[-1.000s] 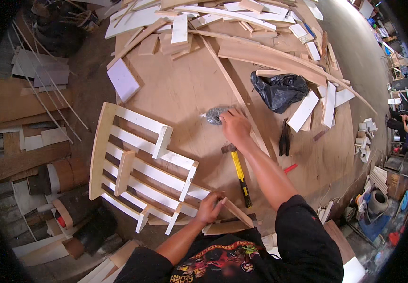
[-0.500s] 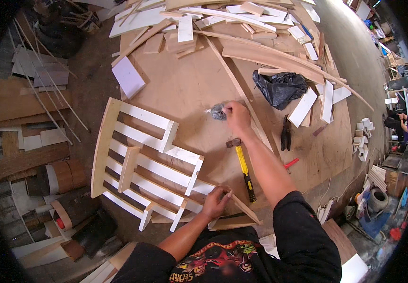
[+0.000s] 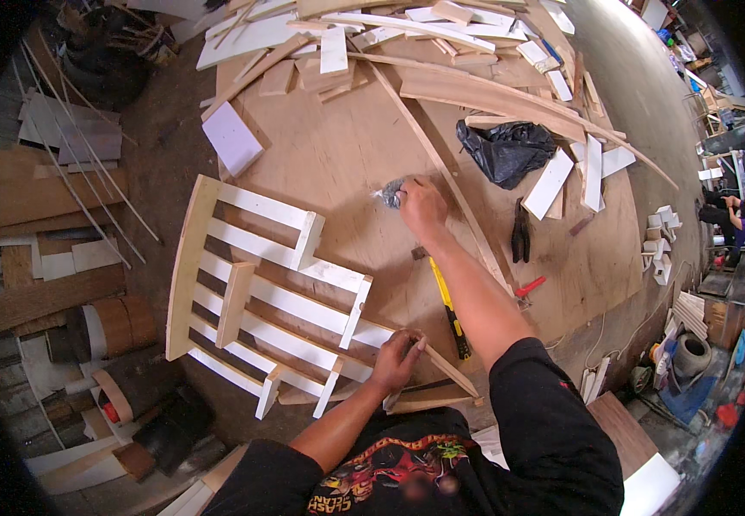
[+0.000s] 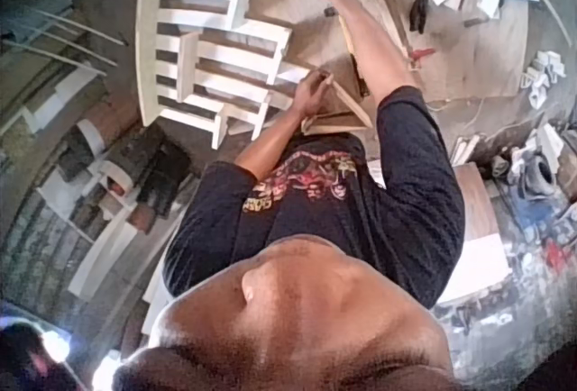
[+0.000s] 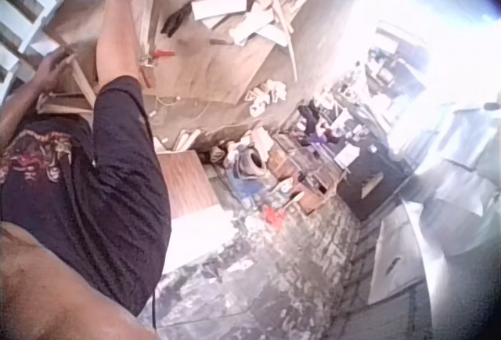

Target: The person assembles a wooden shelf by aligning wooden pieces, hammering a nail into the joints, and placing a triangular support piece.

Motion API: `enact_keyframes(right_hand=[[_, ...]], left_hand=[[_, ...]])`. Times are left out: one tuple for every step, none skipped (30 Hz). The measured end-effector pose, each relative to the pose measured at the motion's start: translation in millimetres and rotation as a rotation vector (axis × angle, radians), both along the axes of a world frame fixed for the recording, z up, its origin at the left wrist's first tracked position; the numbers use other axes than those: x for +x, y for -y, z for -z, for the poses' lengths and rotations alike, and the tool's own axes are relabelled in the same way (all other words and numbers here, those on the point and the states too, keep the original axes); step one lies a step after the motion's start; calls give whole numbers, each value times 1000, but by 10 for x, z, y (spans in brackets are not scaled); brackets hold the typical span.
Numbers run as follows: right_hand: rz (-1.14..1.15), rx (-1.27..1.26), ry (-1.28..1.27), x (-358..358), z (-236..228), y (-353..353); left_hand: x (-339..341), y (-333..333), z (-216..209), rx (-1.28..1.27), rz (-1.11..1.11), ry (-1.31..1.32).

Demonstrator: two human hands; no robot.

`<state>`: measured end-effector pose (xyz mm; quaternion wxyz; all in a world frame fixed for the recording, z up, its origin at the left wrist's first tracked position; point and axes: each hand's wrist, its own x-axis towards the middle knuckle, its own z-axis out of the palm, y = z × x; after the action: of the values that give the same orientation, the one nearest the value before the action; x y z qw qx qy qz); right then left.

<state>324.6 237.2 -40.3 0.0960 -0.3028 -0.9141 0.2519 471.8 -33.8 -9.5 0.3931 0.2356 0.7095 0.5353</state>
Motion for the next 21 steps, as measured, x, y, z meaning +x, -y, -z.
enact_keyframes(right_hand=[[31,-23,9,-3,19,17],[31,-21,8,-8,33,4],[58,-71,13,-14,41,-38],[80,-122,18,-22,38,-74],[76,-121,15,-20,35,-107],[105,-247,-64,-13,31,-145],[136,-371,-139,11,46,-202],[156,-370,-187,10,80,-241],[154,-368,-187,24,109,-277],[167,-401,-187,26,111,-278],[180,-434,-188,24,115,-280],[178,-435,-188,15,117,-285],[217,-471,-169,17,143,-307],[257,-506,-150,23,168,-328],[258,-504,-149,37,190,-350],[273,-577,-173,54,191,-352],[289,-649,-197,76,191,-354],[294,-647,-195,125,185,-362],[296,-802,-246,159,65,-305],[299,-956,-296,217,-56,-251],[302,-959,-295,293,-146,-204]], left_hand=[[5,6,11,1,-19,30],[0,15,25,3,-19,29],[-7,24,39,-11,7,30],[-15,31,46,-26,31,30],[-16,36,51,-25,27,27],[-15,37,55,-29,22,54],[-10,30,50,-31,19,85],[-12,26,46,-29,18,85],[-17,18,41,-30,27,71],[-23,28,39,-35,35,56],[-23,39,48,-36,32,56],[-21,47,62,-32,27,50],[-13,44,65,-27,23,47],[-7,41,66,-26,24,49],[-3,35,67,-23,23,21],[4,31,55,-22,21,-4],[12,19,43,-21,23,-1],[18,-1,31,-20,5,9],[6,7,12,-26,-20,15],[0,19,4,-30,-20,17],[-15,27,4,-64,-28,51]])
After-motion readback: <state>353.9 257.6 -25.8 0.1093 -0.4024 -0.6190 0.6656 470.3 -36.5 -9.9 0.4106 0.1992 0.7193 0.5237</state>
